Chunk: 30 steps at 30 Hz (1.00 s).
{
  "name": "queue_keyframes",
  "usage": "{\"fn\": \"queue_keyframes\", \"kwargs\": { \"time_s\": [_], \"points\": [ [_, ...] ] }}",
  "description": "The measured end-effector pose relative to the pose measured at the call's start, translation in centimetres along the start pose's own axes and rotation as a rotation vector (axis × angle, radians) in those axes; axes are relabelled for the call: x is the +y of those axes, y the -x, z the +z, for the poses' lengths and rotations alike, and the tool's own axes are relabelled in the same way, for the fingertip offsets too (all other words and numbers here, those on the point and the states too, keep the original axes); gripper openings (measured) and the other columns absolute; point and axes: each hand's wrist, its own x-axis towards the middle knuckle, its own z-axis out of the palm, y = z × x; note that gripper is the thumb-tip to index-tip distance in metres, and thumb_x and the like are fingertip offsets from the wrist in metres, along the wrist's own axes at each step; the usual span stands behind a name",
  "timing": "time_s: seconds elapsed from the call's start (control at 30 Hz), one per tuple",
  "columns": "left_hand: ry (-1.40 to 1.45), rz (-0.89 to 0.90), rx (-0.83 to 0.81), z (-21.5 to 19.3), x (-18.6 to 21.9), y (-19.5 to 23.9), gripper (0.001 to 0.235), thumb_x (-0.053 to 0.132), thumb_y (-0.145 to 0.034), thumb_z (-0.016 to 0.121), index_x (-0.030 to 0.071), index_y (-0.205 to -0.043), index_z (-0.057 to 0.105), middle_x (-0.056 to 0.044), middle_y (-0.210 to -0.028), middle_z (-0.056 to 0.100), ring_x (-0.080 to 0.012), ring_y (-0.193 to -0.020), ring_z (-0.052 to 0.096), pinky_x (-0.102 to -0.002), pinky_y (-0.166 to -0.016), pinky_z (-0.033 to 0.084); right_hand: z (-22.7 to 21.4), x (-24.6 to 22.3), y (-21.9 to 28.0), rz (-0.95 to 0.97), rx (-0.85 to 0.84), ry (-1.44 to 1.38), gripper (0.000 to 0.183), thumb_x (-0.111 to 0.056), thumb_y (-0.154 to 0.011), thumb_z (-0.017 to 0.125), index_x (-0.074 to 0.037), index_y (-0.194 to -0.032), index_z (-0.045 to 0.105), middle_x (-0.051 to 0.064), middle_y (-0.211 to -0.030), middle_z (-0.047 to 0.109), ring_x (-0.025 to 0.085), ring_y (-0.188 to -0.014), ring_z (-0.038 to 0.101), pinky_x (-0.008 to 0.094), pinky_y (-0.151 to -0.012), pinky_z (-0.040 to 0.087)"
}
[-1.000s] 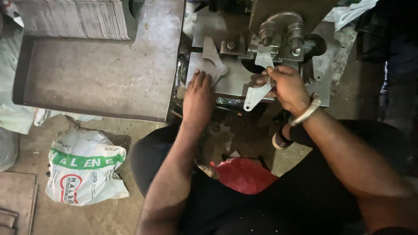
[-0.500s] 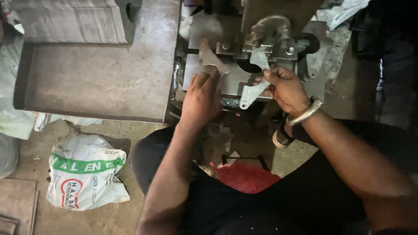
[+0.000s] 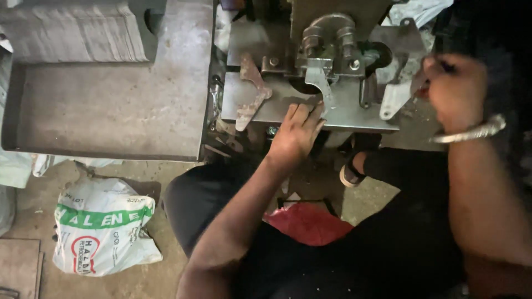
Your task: The recorder uses a press machine to punch or shape metal plates, periodically applying lubricant with an oil can.
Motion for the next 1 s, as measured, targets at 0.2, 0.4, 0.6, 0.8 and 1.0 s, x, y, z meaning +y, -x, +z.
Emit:
{"fn": "queue_keyframes", "kwargs": {
  "time_s": [0.2, 0.4, 0.6, 0.8, 1.0],
  "points": [
    [0.086, -0.066, 0.010, 0.0, 0.1, 0.1, 0.042, 0.017, -0.096, 0.072, -0.002, -0.132, 0.064, -0.013, -0.124, 0.061, -0.0328, -0.108, 0.055, -0.042, -0.100, 0.049, 1.5, 0.9, -4.5, 0.032, -0.045, 0.002, 0.016, -0.017, -0.104, 0.073, -0.004, -0.114, 0.073, 0.009, -0.101, 0.075, 0.017, -0.080, 0.074, 0.029, -0.062, 0.061],
    [-0.021, -0.011, -0.035, 0.4, -0.3, 0.5, 0.043, 0.018, -0.098, 0.072, -0.003, -0.133, 0.062, -0.013, -0.121, 0.060, -0.0330, -0.104, 0.055, -0.043, -0.097, 0.050, 3.2, 5.7, -6.3, -0.603, 0.132, 0.646, 0.014, -0.018, -0.102, 0.084, -0.007, -0.110, 0.081, 0.018, -0.105, 0.075, 0.033, -0.090, 0.072, 0.044, -0.078, 0.057],
    [0.084, -0.063, 0.017, -0.1, -0.2, 0.2, 0.041, 0.020, -0.097, 0.070, 0.002, -0.134, 0.062, -0.012, -0.120, 0.060, -0.0321, -0.108, 0.057, -0.043, -0.098, 0.051, 4.5, 2.7, 0.8, -0.640, 0.180, 0.330, 0.013, -0.011, -0.108, 0.073, -0.006, -0.120, 0.074, 0.012, -0.113, 0.074, 0.026, -0.099, 0.070, 0.041, -0.085, 0.055],
    [0.184, -0.109, 0.052, -1.4, 0.6, -0.1, 0.041, 0.019, -0.097, 0.070, 0.002, -0.134, 0.063, -0.015, -0.111, 0.061, -0.0345, -0.106, 0.058, -0.045, -0.097, 0.051, 8.8, -3.7, 10.0, -0.395, -0.225, 0.528, 0.044, -0.013, -0.094, 0.064, -0.014, -0.138, 0.068, 0.018, -0.120, 0.065, 0.034, -0.110, 0.059, 0.046, -0.092, 0.051],
    [0.319, -0.217, 0.104, -4.8, 0.8, 0.6, 0.035, 0.021, -0.094, 0.070, 0.004, -0.124, 0.063, -0.017, -0.114, 0.070, -0.0345, -0.108, 0.068, -0.046, -0.101, 0.054, 8.4, -3.9, 10.5, -0.973, -0.309, 0.632, 0.048, -0.011, -0.085, 0.071, -0.007, -0.133, 0.068, 0.017, -0.145, 0.057, 0.036, -0.130, 0.053, 0.049, -0.105, 0.048]
  ]
}}
